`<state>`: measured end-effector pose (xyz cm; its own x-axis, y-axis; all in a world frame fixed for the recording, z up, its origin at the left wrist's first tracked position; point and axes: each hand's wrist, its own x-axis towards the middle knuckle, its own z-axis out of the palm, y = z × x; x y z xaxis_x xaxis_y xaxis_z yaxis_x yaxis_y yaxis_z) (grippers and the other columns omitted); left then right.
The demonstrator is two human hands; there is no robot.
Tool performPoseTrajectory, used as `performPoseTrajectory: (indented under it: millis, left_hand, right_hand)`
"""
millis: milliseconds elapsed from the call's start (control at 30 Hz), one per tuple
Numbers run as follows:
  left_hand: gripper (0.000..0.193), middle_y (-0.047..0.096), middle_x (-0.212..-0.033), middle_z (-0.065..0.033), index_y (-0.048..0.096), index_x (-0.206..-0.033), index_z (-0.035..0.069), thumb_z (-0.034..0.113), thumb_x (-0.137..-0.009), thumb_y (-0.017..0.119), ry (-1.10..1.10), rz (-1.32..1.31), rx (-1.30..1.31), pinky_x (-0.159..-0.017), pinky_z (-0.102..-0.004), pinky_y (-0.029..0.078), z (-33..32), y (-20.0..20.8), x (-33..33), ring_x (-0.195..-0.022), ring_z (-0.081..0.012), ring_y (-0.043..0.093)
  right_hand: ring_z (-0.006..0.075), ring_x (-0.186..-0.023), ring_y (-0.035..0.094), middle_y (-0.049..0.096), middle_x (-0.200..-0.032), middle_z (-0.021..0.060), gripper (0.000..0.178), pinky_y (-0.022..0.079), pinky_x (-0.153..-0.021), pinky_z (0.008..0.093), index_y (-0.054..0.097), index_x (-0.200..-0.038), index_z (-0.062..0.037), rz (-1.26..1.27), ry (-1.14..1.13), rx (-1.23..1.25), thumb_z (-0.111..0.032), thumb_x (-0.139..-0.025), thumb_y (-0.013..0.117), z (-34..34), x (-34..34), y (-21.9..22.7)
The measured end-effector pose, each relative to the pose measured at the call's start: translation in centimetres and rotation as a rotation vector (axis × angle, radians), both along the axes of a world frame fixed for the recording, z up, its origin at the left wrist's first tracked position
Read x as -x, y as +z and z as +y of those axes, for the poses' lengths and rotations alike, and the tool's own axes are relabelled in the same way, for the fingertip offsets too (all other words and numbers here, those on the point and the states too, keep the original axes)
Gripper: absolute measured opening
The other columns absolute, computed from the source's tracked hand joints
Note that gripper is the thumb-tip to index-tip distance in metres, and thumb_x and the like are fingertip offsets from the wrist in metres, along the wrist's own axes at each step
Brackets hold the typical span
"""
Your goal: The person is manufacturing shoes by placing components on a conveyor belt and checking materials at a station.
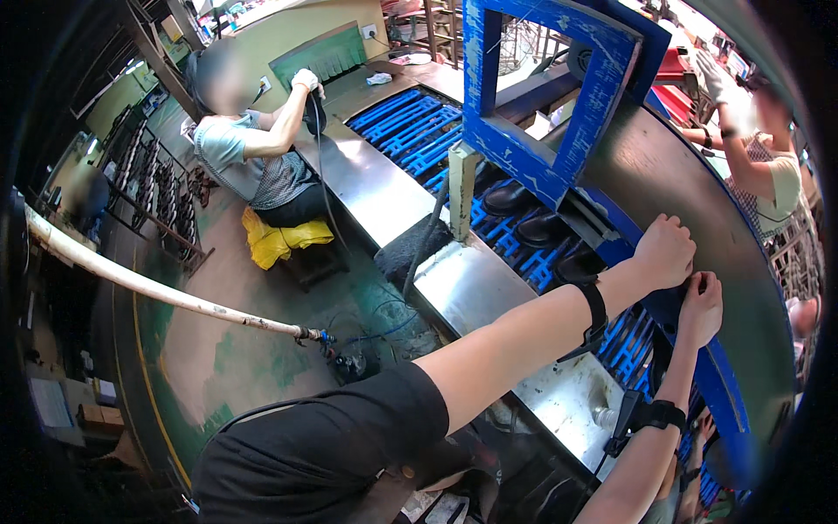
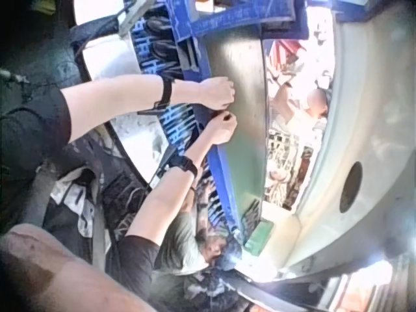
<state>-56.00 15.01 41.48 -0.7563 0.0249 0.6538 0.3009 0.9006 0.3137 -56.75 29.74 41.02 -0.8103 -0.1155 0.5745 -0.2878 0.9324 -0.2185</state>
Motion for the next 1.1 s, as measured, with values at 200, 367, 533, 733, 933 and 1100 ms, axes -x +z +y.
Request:
performPoseTrajectory:
  millis: [200,367,533,733,933,1100]
  left_hand:
    - [0.021,0.067,-0.083,-0.0078,0.072,-0.074,0.009,0.028,-0.074,0.066,0.004,-0.050,-0.003,-0.083,-0.0367,0.044,0.23,0.29,-0.10,-0.093,-0.0236,0.060]
    - [0.021,0.067,-0.082,-0.0070,0.073,-0.074,0.009,0.029,-0.073,0.067,0.010,-0.035,0.008,-0.082,-0.0364,0.044,0.25,0.23,-0.18,-0.091,-0.0234,0.059]
    - [0.021,0.067,-0.080,-0.0065,0.072,-0.073,0.009,0.029,-0.073,0.067,0.015,-0.015,0.002,-0.079,-0.0358,0.044,0.18,0.08,-0.13,-0.089,-0.0230,0.059]
    - [0.019,0.067,-0.078,-0.0067,0.072,-0.070,0.009,0.027,-0.073,0.067,0.013,0.010,-0.012,-0.078,-0.0358,0.045,0.23,-0.01,-0.12,-0.087,-0.0230,0.060]
    - [0.019,0.068,-0.079,-0.0074,0.072,-0.071,0.008,0.026,-0.073,0.066,0.001,0.004,-0.020,-0.079,-0.0364,0.045,0.30,0.08,-0.08,-0.088,-0.0237,0.060]
    - [0.020,0.068,-0.081,-0.0082,0.072,-0.072,0.008,0.027,-0.073,0.066,-0.006,-0.004,-0.021,-0.080,-0.0362,0.045,0.12,0.20,-0.24,-0.089,-0.0241,0.061]
  right_hand:
    - [0.0308,-0.084,0.063,0.064,-0.095,0.0078,0.018,0.049,-0.069,0.0425,0.062,-0.094,-0.0106,-0.006,0.005,-0.001,-0.027,-0.093,0.054,0.53,0.44,-0.09]
    - [0.0305,-0.083,0.064,0.065,-0.093,0.0074,0.018,0.049,-0.068,0.0424,0.063,-0.094,-0.0124,-0.017,-0.016,-0.011,-0.028,-0.093,0.054,0.24,-0.13,0.26]
    - [0.0310,-0.081,0.064,0.065,-0.093,0.0077,0.018,0.049,-0.067,0.0429,0.063,-0.094,-0.0124,-0.007,-0.021,-0.011,-0.028,-0.093,0.054,0.36,0.24,-0.17]
    - [0.0317,-0.081,0.063,0.065,-0.093,0.0082,0.019,0.049,-0.067,0.0430,0.063,-0.094,-0.0118,0.011,-0.010,-0.046,-0.028,-0.093,0.054,0.43,0.21,-0.02]
    - [0.0318,-0.082,0.063,0.064,-0.094,0.0082,0.020,0.049,-0.067,0.0431,0.062,-0.094,-0.0111,-0.020,-0.014,-0.030,-0.029,-0.093,0.053,0.42,0.06,0.20]
    - [0.0315,-0.082,0.063,0.064,-0.094,0.0081,0.021,0.049,-0.068,0.0428,0.062,-0.094,-0.0111,-0.025,-0.012,-0.027,-0.030,-0.094,0.053,0.27,-0.03,0.22]
